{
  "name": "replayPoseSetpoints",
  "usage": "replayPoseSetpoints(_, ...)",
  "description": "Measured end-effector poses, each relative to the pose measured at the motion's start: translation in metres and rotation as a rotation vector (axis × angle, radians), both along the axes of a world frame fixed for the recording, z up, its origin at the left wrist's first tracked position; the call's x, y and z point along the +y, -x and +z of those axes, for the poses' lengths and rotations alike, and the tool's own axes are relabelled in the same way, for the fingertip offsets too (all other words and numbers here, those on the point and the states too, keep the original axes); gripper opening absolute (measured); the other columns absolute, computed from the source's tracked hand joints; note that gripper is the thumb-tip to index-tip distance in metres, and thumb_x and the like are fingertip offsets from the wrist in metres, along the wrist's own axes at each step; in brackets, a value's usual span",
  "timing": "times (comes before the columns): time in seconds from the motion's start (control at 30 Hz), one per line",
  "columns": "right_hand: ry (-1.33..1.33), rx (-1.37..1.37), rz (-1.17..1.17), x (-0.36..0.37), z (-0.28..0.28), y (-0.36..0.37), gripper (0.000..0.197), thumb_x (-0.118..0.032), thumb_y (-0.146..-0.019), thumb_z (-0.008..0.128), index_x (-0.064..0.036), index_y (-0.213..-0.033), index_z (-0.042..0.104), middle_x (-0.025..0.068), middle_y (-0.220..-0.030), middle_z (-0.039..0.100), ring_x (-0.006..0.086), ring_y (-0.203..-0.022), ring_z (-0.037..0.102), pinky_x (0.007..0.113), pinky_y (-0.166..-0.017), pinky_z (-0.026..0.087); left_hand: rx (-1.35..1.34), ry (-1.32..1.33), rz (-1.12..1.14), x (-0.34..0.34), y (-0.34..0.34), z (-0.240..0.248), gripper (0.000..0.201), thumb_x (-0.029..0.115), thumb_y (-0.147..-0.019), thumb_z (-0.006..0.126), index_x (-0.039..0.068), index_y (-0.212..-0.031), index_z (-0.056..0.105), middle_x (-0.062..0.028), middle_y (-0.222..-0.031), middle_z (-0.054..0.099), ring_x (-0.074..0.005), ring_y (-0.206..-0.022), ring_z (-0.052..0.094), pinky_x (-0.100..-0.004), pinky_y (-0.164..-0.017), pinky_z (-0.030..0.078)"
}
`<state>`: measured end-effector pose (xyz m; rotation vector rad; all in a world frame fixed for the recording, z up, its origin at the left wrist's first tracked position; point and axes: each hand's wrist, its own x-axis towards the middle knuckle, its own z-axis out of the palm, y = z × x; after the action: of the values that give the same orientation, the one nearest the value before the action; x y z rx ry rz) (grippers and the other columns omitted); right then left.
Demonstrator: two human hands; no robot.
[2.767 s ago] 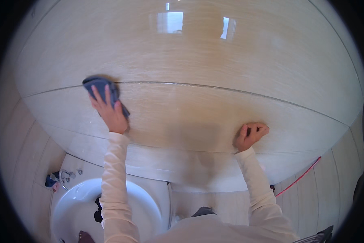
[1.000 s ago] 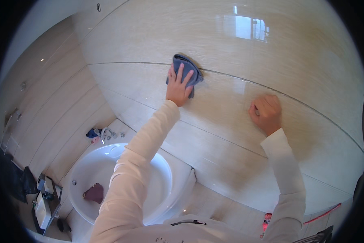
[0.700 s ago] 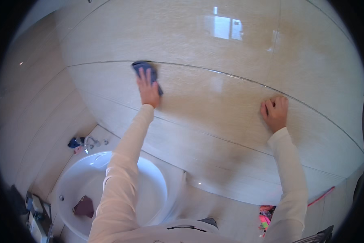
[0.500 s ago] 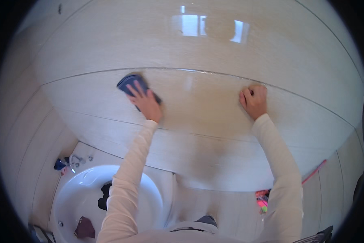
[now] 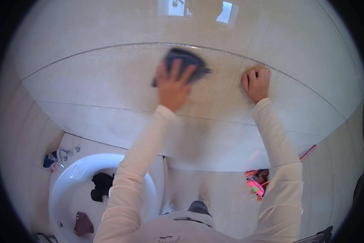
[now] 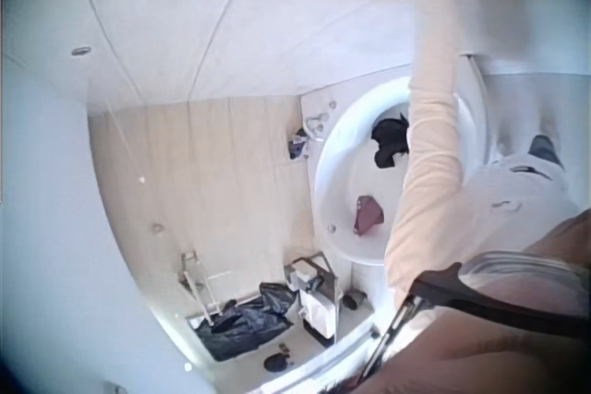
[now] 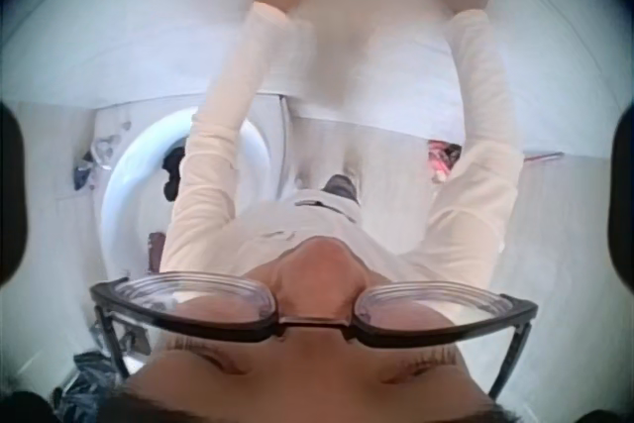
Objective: The person wipes the tiled floor and the exterior surfaces of a white bathtub using a dark cloth. They move around the tub, cleaning the sides and rim in a continuous wiping motion.
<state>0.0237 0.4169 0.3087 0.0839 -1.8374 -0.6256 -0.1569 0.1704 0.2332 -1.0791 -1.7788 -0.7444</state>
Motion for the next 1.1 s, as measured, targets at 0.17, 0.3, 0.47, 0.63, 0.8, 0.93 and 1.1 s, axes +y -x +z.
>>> replayPoseSetpoints(0.17,0.024,0.027,0.038,-0.011,0.004,0.008,0.014,-0.018,-0.08,0.07,-0.0116,-0.082,0.058,0.0083,-0.087,0.052,0.0296,-0.081,0.05,0.044,-0.071,0.038,-0.171,-0.369,0.269,-0.109,0.104,-0.072,0.065,0.037,-0.101,0.042,-0.002,-0.151,0.029,-0.0232,-0.163,0.008,-0.0579,-0.143,0.01,-0.0641,-0.115,0.012)
replayPoseSetpoints(0.3,0.024,0.035,0.038,-0.009,0.002,0.005,0.013,-0.017,-0.08,0.07,-0.0117,-0.083,0.058,0.0078,-0.086,0.051,0.0291,-0.081,0.049,0.043,-0.071,0.038,-0.488,-0.673,0.35,-0.067,0.093,-0.08,0.067,0.041,-0.107,0.025,-0.008,-0.152,0.02,-0.0234,-0.164,0.003,-0.0519,-0.146,0.008,-0.0576,-0.118,0.007)
replayPoseSetpoints(0.47,0.02,0.018,0.038,-0.009,0.003,0.011,0.013,-0.017,-0.08,0.07,-0.0117,-0.085,0.059,0.0081,-0.087,0.052,0.0297,-0.082,0.05,0.043,-0.072,0.039,-0.131,-0.272,0.127,0.034,-0.015,-0.056,0.064,0.035,-0.09,0.06,0.029,-0.151,0.038,-0.0255,-0.163,0.006,-0.0571,-0.144,0.008,-0.0721,-0.111,0.009)
replayPoseSetpoints(0.63,0.018,0.019,0.026,-0.003,0.0,0.007,0.013,-0.017,-0.081,0.07,-0.011,-0.085,0.059,0.0096,-0.09,0.053,0.0305,-0.084,0.05,0.044,-0.075,0.04,-0.012,0.011,-0.044,0.02,-0.016,-0.025,0.059,0.035,-0.086,0.066,0.035,-0.143,0.05,-0.0226,-0.162,0.015,-0.0574,-0.143,0.014,-0.0727,-0.109,0.017)
replayPoseSetpoints(0.8,0.049,0.028,-0.003,-0.006,0.0,0.006,0.013,-0.017,-0.081,0.07,-0.0113,-0.084,0.059,0.0104,-0.092,0.053,0.0309,-0.086,0.05,0.045,-0.076,0.04,-0.041,-0.272,0.151,-0.101,0.103,-0.024,0.061,0.028,-0.092,0.059,0.022,-0.15,0.041,-0.0224,-0.163,0.012,-0.0571,-0.143,0.014,-0.0685,-0.112,0.017)
replayPoseSetpoints(0.93,0.031,0.035,-0.007,-0.005,-0.001,0.003,0.014,-0.017,-0.08,0.07,-0.0115,-0.085,0.059,0.0102,-0.091,0.053,0.0311,-0.085,0.05,0.045,-0.075,0.041,-0.27,-0.393,0.2,-0.122,0.114,-0.079,0.062,0.027,-0.098,0.052,0.001,-0.151,0.033,-0.0297,-0.161,0.002,-0.0591,-0.143,0.007,-0.0668,-0.113,0.013)
replayPoseSetpoints(1.1,0.013,0.024,0.028,-0.002,-0.002,0.012,0.014,-0.018,-0.08,0.071,-0.0117,-0.084,0.059,0.0097,-0.088,0.052,0.0309,-0.083,0.05,0.045,-0.074,0.041,-0.266,-0.193,0.204,-0.037,0.04,-0.152,0.066,0.029,-0.099,0.051,0.002,-0.153,0.025,-0.032,-0.16,-0.001,-0.0663,-0.139,0.003,-0.0712,-0.111,0.01)
